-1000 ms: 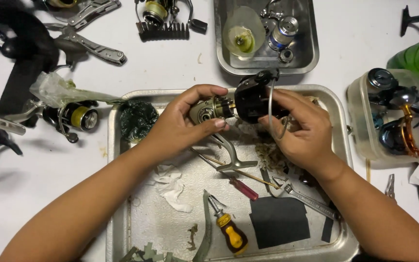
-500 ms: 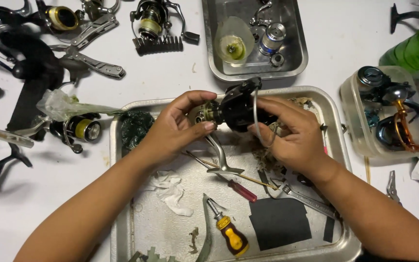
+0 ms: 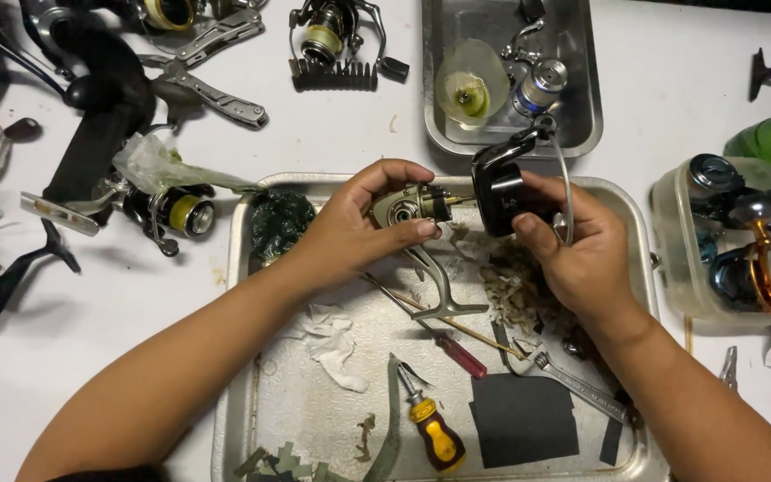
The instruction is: Assembling the rotor and body components of a fishing reel using a screwdriver and a small wrench.
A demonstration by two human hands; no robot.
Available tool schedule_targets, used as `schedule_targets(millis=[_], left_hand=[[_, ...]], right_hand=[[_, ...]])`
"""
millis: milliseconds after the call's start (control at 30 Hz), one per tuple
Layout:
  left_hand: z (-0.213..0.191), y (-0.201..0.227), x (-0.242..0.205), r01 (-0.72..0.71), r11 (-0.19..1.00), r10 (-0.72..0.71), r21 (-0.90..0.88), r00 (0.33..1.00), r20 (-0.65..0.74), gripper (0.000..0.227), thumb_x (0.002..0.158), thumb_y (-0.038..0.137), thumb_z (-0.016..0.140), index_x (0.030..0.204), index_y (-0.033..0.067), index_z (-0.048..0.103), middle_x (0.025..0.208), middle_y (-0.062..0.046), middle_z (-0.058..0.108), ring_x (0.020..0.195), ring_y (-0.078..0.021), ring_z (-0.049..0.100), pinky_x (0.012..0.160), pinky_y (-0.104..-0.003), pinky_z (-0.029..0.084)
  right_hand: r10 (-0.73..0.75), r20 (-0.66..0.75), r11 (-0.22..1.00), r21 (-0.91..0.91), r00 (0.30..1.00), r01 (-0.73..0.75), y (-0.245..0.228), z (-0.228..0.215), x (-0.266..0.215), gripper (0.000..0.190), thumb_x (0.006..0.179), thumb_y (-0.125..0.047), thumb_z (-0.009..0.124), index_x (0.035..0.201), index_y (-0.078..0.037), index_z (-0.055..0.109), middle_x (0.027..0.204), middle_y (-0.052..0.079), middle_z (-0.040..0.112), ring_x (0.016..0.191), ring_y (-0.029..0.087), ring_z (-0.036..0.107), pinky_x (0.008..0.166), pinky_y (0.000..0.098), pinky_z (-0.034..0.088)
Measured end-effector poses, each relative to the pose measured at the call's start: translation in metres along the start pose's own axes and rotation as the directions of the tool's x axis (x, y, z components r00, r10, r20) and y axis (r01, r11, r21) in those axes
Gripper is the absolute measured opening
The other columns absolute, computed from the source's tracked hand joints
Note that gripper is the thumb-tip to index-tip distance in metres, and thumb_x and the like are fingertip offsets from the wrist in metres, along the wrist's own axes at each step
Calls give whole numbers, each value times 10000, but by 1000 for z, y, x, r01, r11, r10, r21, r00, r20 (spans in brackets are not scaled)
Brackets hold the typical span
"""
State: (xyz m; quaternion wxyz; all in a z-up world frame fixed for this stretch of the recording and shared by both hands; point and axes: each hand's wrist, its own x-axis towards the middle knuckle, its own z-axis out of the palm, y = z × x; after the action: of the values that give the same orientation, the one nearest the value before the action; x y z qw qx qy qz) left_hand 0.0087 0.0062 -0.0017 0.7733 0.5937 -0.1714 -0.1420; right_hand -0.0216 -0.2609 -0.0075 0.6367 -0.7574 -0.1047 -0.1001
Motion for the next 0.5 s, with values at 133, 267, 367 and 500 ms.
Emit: schedule_targets(millis=[133,267,367,500], left_hand=[[0,2,0,6,1000,-6,4,1000,10,573,844,171,826,1316,11,543,1235,-185,606,1210,-290,583,1070,-446,516],[-1,3,1,-6,1000,5,25,1000,18,579,841,176,831,1312,7,540,1229,-196,603,1207,-308,586,1069,-460,516],[4,5,-3,8,1000,-8,27,1000,19,580,837,167,830,1311,8,537,1226,-198,605,1206,-311,588,1071,-461,515],[10,14,-9,39,999,-38,-14,998,42,592,835,168,830,1319,15,525,1223,-183,593,1183,-295,611,1042,-435,548]], right_hand=[[3,-20,1000,-3,1000,-3,4,-2,1,410,915,-67,742,1286,85,656,1047,175,712,981,175,638,865,342,572],[2,-14,1000,2,1000,-2,1,-1,1,416,927,-74,732,1302,84,645,1044,165,706,980,173,630,879,342,560],[-16,6,1000,-27,1000,16,0,-2,5,425,915,-67,745,1300,85,649,1021,175,711,966,178,632,865,346,557],[-2,40,999,-32,999,3,-4,5,5,433,878,-49,770,1281,68,664,1073,179,720,1037,194,644,928,355,553]])
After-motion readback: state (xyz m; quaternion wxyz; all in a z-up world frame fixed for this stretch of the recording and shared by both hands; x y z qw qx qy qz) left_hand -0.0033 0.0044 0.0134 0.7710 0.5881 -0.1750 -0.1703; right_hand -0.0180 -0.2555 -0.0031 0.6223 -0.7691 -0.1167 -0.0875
